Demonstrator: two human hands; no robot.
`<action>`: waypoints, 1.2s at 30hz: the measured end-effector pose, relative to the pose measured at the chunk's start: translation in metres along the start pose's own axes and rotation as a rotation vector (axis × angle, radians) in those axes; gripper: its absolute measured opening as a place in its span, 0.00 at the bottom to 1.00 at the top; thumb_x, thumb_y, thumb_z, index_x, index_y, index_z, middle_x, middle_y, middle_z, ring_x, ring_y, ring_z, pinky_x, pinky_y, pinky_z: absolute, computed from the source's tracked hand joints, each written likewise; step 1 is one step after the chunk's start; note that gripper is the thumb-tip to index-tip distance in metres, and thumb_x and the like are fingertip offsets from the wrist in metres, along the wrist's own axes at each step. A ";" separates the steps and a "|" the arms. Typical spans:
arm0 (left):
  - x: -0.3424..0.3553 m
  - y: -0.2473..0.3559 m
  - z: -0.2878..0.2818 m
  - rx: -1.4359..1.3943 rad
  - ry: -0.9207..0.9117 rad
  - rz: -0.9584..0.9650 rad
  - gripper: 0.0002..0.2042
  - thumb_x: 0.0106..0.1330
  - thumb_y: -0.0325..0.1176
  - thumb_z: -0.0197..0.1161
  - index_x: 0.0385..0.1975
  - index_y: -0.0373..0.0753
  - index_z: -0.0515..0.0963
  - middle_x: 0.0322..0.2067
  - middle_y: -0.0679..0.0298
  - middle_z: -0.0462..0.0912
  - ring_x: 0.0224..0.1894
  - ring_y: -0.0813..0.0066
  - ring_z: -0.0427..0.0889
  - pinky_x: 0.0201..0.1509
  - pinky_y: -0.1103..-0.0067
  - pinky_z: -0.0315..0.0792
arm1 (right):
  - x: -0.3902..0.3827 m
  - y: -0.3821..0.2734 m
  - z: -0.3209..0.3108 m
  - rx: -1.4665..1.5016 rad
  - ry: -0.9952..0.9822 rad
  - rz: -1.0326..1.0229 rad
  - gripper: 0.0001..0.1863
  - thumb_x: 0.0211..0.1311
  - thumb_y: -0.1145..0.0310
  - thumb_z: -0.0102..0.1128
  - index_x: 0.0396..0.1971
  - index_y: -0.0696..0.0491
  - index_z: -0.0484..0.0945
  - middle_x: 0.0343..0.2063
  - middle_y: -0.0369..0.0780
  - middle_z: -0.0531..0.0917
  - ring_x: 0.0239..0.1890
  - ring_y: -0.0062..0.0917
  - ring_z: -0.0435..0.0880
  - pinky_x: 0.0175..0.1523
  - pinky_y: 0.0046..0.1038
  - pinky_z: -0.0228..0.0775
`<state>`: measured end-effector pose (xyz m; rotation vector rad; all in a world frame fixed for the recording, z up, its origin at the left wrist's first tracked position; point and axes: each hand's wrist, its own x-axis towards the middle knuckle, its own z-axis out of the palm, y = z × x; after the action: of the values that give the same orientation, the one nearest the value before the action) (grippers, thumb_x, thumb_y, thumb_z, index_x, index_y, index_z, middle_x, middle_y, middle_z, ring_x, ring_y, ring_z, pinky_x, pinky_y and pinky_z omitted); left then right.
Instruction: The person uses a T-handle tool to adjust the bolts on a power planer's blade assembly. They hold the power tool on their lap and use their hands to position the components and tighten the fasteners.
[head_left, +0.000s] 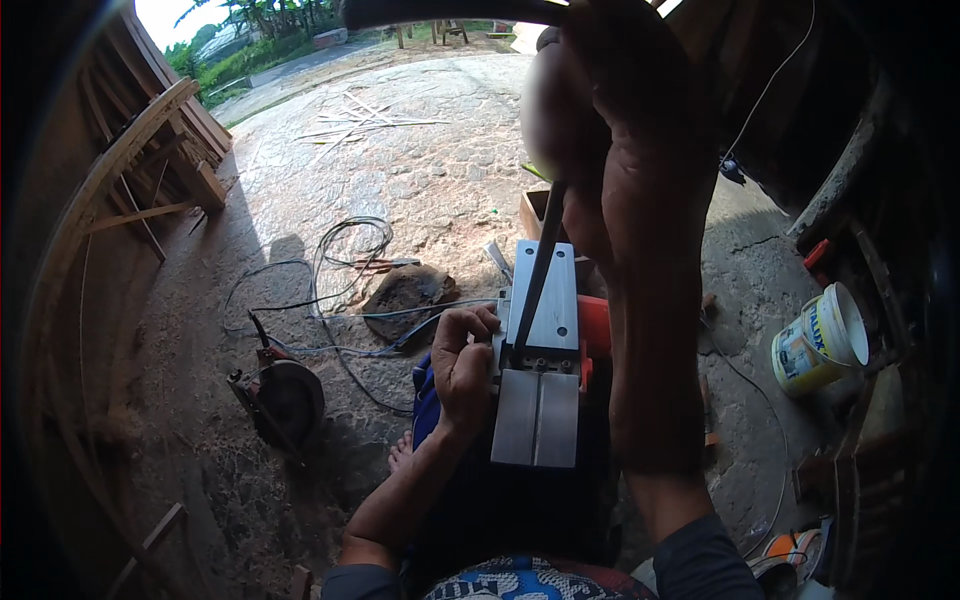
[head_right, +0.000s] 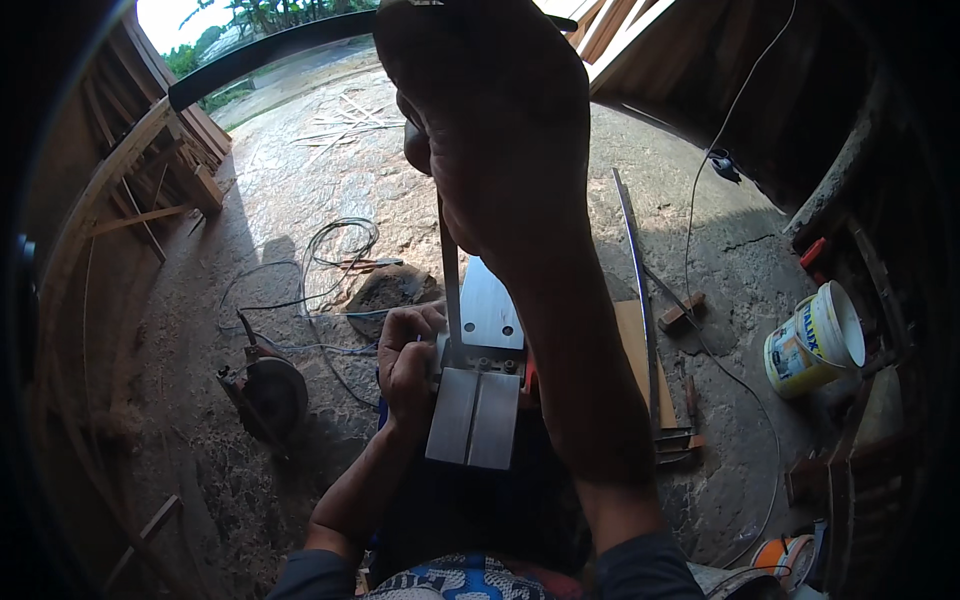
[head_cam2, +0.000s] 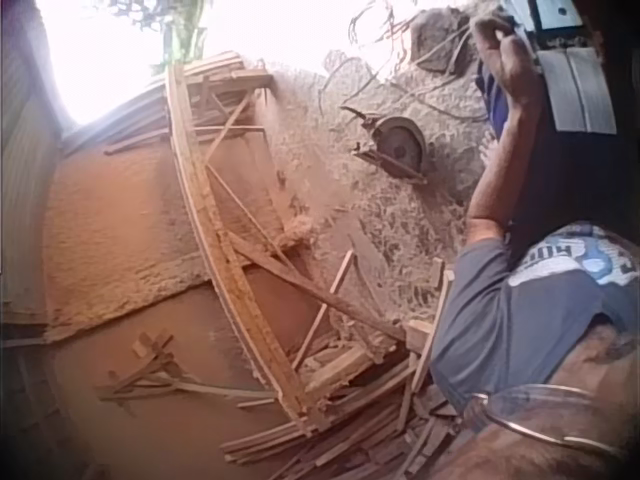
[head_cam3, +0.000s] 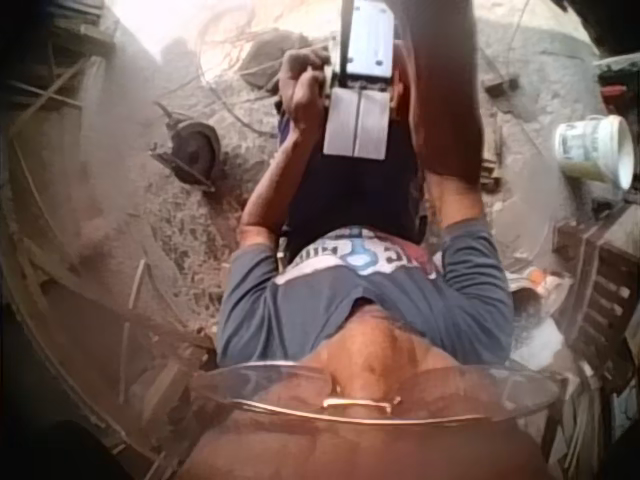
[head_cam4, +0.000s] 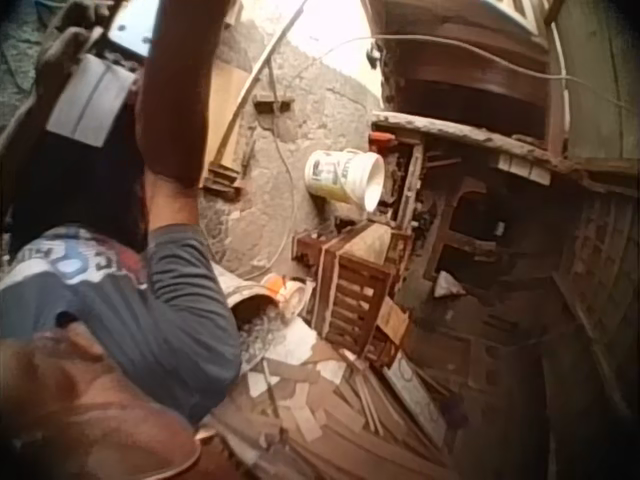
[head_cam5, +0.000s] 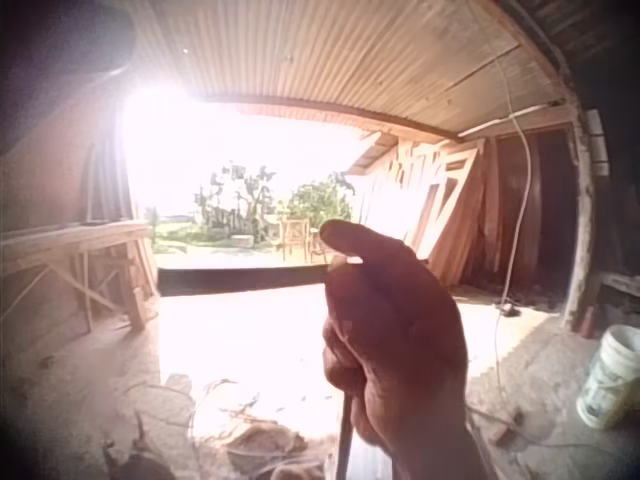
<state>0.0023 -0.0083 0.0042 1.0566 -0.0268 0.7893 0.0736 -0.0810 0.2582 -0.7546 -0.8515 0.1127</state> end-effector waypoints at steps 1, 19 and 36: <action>0.000 0.001 0.002 0.006 0.005 0.002 0.11 0.51 0.20 0.43 0.34 0.35 0.69 0.38 0.59 0.75 0.51 0.67 0.71 0.65 0.69 0.60 | 0.002 -0.007 -0.002 0.084 -0.026 -0.039 0.20 0.64 0.71 0.60 0.55 0.60 0.75 0.17 0.29 0.68 0.15 0.12 0.61 0.17 0.18 0.53; 0.001 0.008 0.010 0.015 0.027 -0.002 0.10 0.50 0.20 0.44 0.32 0.35 0.68 0.37 0.59 0.73 0.50 0.68 0.70 0.65 0.70 0.60 | 0.010 -0.046 -0.061 0.164 -0.289 -0.168 0.29 0.57 0.72 0.56 0.60 0.66 0.70 0.27 0.41 0.80 0.14 0.15 0.61 0.12 0.18 0.52; 0.001 0.009 0.012 0.022 0.026 0.002 0.10 0.48 0.20 0.44 0.31 0.35 0.68 0.36 0.59 0.73 0.51 0.64 0.71 0.66 0.68 0.59 | 0.014 -0.024 -0.084 0.273 -0.380 -0.074 0.19 0.69 0.70 0.50 0.55 0.63 0.71 0.35 0.45 0.77 0.20 0.17 0.64 0.18 0.18 0.57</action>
<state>0.0019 -0.0148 0.0177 1.0677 0.0026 0.8068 0.1385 -0.1405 0.2468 -0.4487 -1.1953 0.3074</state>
